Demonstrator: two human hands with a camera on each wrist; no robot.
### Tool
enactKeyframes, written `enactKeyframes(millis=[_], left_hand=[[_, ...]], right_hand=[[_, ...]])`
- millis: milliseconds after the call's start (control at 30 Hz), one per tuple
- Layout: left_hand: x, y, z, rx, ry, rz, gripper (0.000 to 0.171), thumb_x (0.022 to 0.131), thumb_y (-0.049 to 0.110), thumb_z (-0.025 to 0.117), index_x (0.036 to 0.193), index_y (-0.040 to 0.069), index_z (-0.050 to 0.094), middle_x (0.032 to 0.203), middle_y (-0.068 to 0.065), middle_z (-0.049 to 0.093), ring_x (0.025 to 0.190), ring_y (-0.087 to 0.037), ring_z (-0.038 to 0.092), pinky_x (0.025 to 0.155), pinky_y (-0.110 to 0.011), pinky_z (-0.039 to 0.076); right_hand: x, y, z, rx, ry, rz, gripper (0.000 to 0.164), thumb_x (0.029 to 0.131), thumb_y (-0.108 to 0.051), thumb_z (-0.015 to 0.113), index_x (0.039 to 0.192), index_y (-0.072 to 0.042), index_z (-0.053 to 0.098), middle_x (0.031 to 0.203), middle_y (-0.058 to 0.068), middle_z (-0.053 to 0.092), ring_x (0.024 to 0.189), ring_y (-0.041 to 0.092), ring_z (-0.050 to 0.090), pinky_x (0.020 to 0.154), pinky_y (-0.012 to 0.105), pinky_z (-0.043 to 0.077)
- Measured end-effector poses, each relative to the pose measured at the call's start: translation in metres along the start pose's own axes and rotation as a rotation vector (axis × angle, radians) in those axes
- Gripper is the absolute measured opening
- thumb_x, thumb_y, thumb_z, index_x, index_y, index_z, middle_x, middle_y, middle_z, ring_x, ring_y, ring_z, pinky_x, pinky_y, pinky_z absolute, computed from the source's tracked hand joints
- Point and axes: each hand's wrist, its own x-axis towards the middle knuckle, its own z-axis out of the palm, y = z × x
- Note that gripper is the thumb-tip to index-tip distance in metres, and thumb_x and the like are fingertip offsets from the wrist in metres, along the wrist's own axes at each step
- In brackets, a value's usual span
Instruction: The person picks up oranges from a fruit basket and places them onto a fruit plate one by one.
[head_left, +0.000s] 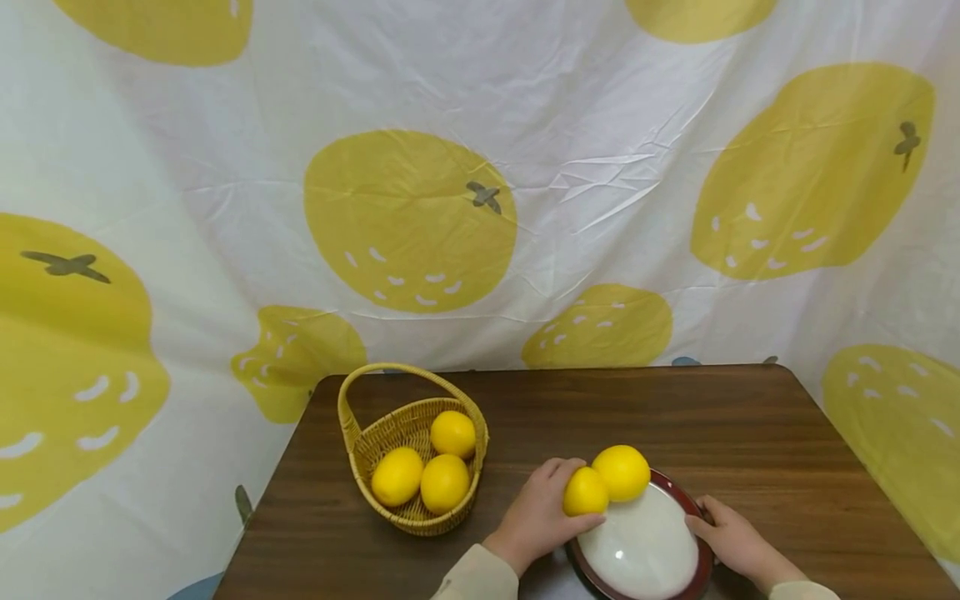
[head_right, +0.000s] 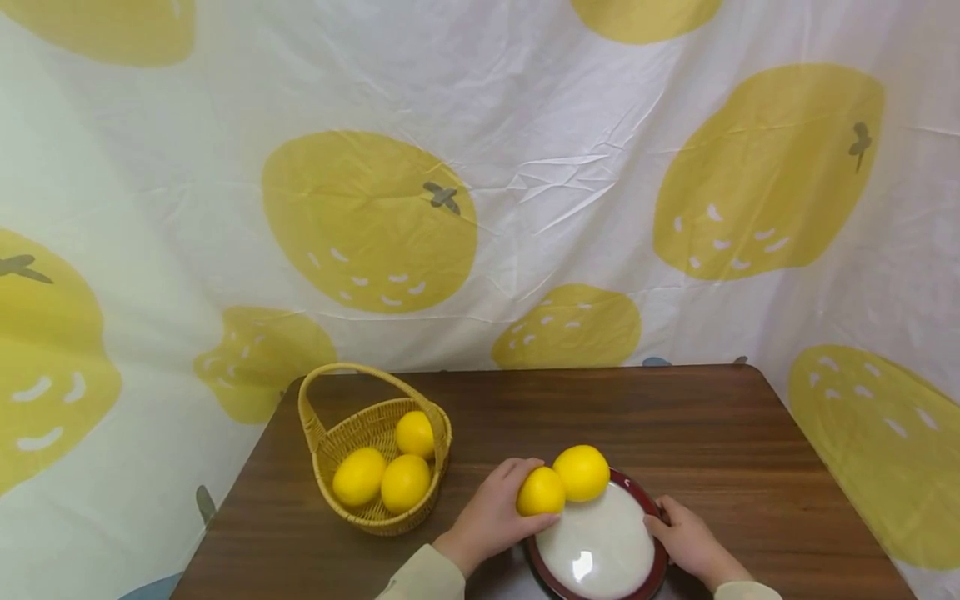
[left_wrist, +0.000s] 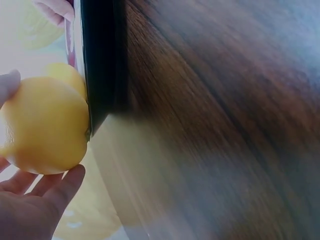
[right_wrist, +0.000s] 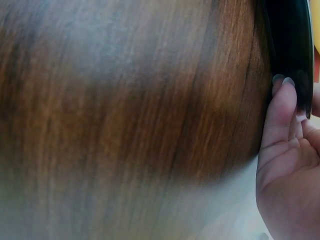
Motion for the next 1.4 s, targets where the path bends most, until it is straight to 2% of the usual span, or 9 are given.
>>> enactKeyframes(millis=[300,667,900,1100,1400], left_hand=[[0.006,0.006,0.003,0.017,-0.020,-0.034,0.069,0.082,0.053,0.079,0.140,0.024,0.056,0.133,0.001,0.059,0.115,-0.017,0.059,0.101,-0.040,0.052],[0.013,0.011,0.011,0.042,-0.012,-0.090,0.068,0.082,0.060,0.075,0.138,0.026,0.057,0.129,0.001,0.061,0.108,-0.015,0.059,0.093,-0.039,0.053],[0.021,0.017,0.014,0.069,-0.058,-0.137,0.073,0.081,0.064,0.073,0.142,0.029,0.054,0.132,-0.001,0.061,0.109,-0.020,0.060,0.089,-0.044,0.055],[0.023,0.019,0.019,0.084,-0.072,-0.145,0.071,0.082,0.066,0.071,0.141,0.030,0.055,0.132,0.000,0.062,0.110,-0.020,0.059,0.088,-0.044,0.054],[0.024,0.022,0.019,0.099,-0.077,-0.148,0.071,0.083,0.067,0.069,0.143,0.031,0.053,0.135,0.000,0.060,0.110,-0.021,0.059,0.092,-0.046,0.053]], right_hand=[[0.000,0.001,0.001,0.006,-0.001,0.000,0.031,0.104,-0.024,0.054,0.121,0.002,0.054,0.093,0.005,0.062,0.080,0.018,0.056,0.067,0.033,0.050],[0.000,0.002,0.001,0.005,0.009,-0.025,0.027,0.103,-0.022,0.054,0.116,0.001,0.055,0.089,0.006,0.061,0.077,0.019,0.056,0.064,0.032,0.050],[0.000,0.002,0.000,0.010,0.010,-0.020,0.026,0.104,-0.022,0.054,0.116,0.001,0.055,0.088,0.005,0.060,0.075,0.019,0.056,0.062,0.030,0.049],[-0.002,0.002,0.001,0.030,0.004,-0.064,0.028,0.104,-0.022,0.053,0.117,0.003,0.054,0.087,0.006,0.061,0.074,0.019,0.057,0.060,0.030,0.050],[-0.001,0.002,0.001,0.023,0.007,-0.048,0.028,0.104,-0.023,0.054,0.118,0.002,0.055,0.090,0.006,0.062,0.077,0.018,0.057,0.062,0.031,0.050]])
